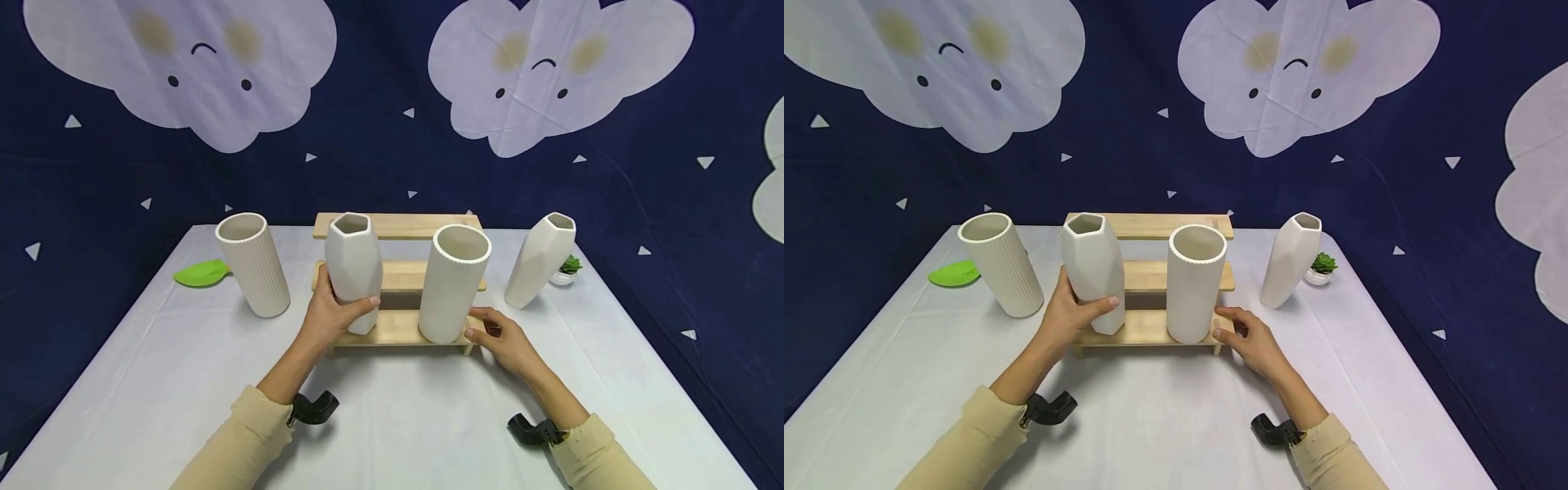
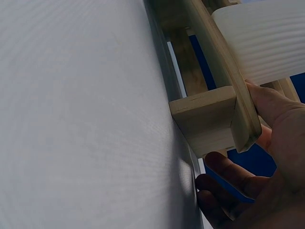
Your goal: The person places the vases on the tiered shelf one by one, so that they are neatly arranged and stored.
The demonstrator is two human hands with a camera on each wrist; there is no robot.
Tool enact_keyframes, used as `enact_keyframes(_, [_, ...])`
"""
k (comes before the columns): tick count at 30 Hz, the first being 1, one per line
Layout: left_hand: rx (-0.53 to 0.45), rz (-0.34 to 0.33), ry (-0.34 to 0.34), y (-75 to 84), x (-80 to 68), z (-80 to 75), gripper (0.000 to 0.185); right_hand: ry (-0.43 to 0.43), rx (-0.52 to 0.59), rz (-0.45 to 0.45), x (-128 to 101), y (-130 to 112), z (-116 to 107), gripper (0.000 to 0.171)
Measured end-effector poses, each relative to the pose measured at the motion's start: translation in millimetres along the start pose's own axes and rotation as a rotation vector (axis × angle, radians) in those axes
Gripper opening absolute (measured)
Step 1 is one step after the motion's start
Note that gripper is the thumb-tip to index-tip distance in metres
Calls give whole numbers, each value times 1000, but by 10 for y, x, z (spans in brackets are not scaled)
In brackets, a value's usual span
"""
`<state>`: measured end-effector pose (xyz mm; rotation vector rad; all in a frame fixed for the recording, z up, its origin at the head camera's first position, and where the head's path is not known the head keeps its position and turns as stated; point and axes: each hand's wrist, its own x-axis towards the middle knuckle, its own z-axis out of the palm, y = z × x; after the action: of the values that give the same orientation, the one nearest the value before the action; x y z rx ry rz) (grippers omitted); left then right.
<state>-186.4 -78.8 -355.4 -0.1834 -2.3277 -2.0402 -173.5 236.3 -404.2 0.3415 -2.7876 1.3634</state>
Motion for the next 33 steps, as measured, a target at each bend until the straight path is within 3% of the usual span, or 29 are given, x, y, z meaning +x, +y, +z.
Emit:
enact_keyframes(6, [13, -7, -3, 12, -8, 35, 89, -3, -4, 4, -30, -117, -18, 41])
enact_keyframes(27, [4, 7, -26, -45, -9, 100, 92, 0, 9, 3, -34, -90, -9, 41])
enact_keyframes(33, [20, 8, -25, -55, 2, 107, 92, 2, 3, 3, 25, 115, 24, 42])
